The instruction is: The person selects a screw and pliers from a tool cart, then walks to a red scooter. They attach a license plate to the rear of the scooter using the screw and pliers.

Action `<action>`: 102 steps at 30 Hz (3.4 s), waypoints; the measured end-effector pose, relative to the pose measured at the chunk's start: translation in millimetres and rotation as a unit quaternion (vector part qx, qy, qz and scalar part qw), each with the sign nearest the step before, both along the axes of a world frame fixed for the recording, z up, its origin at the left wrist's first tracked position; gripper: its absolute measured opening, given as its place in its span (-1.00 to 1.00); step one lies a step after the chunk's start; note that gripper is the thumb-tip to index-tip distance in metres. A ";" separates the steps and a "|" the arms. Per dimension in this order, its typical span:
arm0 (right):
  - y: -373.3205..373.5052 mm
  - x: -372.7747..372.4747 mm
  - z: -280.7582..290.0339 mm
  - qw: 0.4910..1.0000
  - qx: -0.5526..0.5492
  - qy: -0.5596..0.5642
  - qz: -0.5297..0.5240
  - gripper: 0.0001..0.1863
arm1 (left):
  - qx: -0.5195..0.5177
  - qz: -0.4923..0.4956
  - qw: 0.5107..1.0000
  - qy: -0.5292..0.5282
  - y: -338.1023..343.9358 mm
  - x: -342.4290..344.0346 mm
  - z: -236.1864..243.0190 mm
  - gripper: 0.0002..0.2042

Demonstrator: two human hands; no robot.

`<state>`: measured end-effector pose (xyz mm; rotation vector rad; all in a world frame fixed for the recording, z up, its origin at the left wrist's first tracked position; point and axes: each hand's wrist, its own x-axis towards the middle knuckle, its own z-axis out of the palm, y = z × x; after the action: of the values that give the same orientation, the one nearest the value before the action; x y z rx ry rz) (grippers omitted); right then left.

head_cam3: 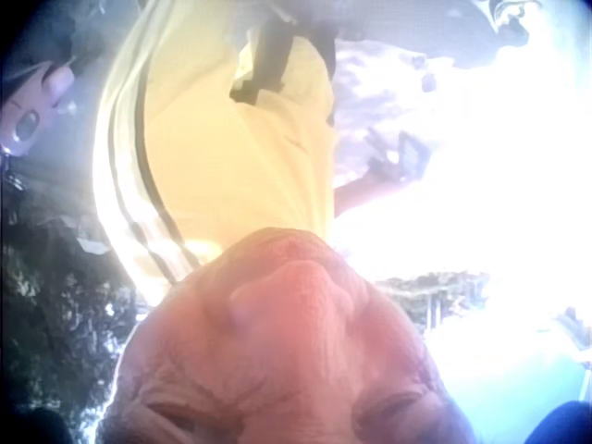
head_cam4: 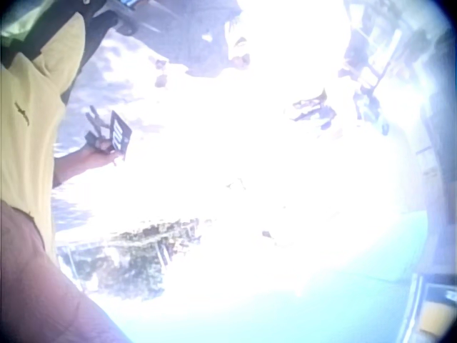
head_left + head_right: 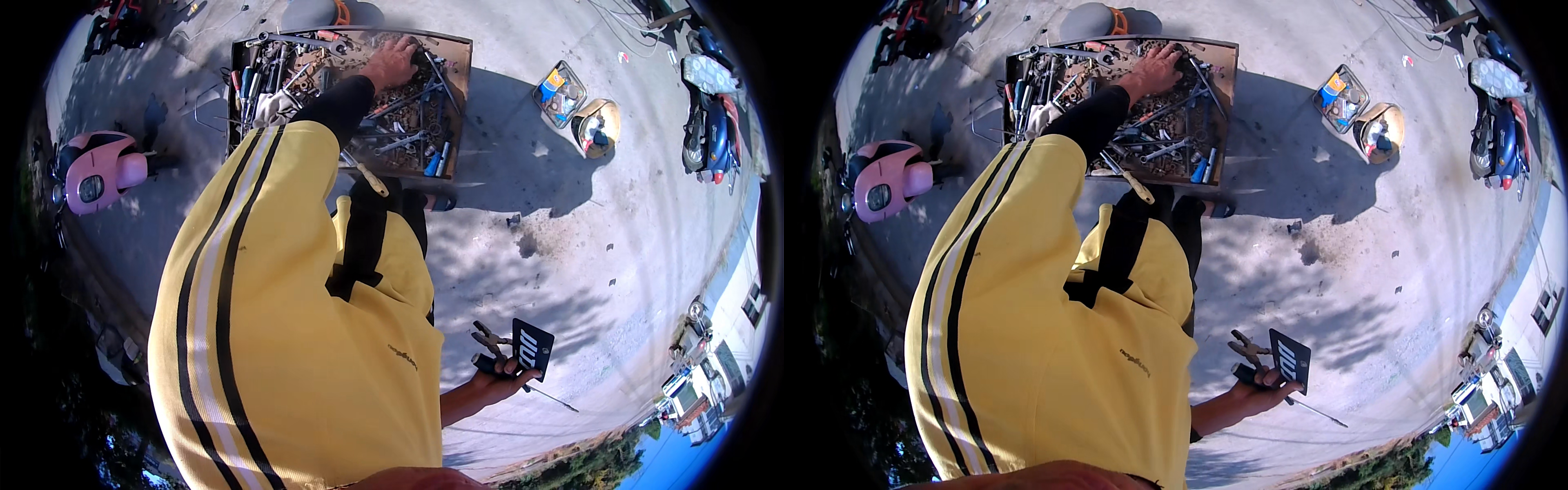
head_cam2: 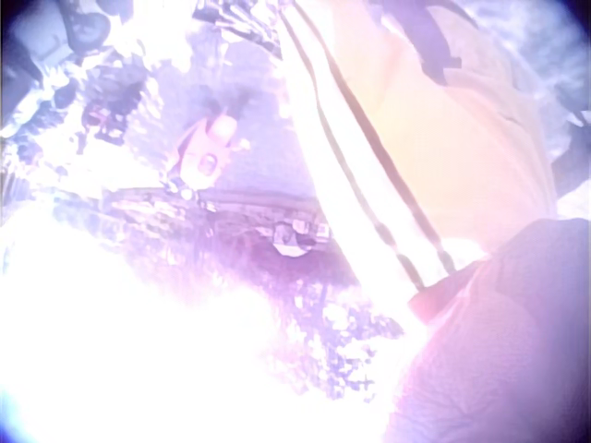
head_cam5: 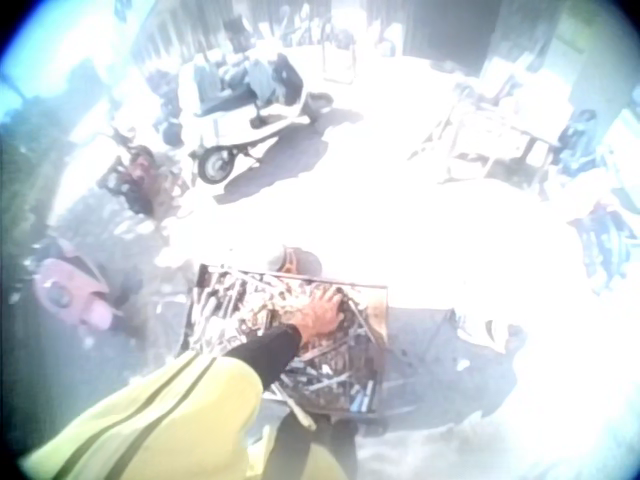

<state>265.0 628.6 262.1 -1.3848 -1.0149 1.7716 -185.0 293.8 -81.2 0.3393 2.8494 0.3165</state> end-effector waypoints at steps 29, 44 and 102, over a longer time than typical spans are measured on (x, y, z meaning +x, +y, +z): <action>-3.4 -25.2 -6.4 0.999 -0.019 -0.016 0.033 -0.52 | 0.094 -0.087 0.990 0.057 -38.3 48.7 1.8 -0.59; -9.5 -12.4 -7.1 0.999 -0.002 -0.027 0.027 -0.52 | 0.063 0.030 0.991 0.113 -8.3 -20.4 -64.7 -0.73; -12.1 -52.9 -4.6 0.994 0.014 -0.010 0.108 -0.52 | 0.900 0.127 0.177 -0.379 -11.8 113.2 157.3 -0.86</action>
<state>212.2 616.5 257.5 -1.3174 -1.2364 1.8932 -71.8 282.0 76.1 -0.0835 0.1122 2.5816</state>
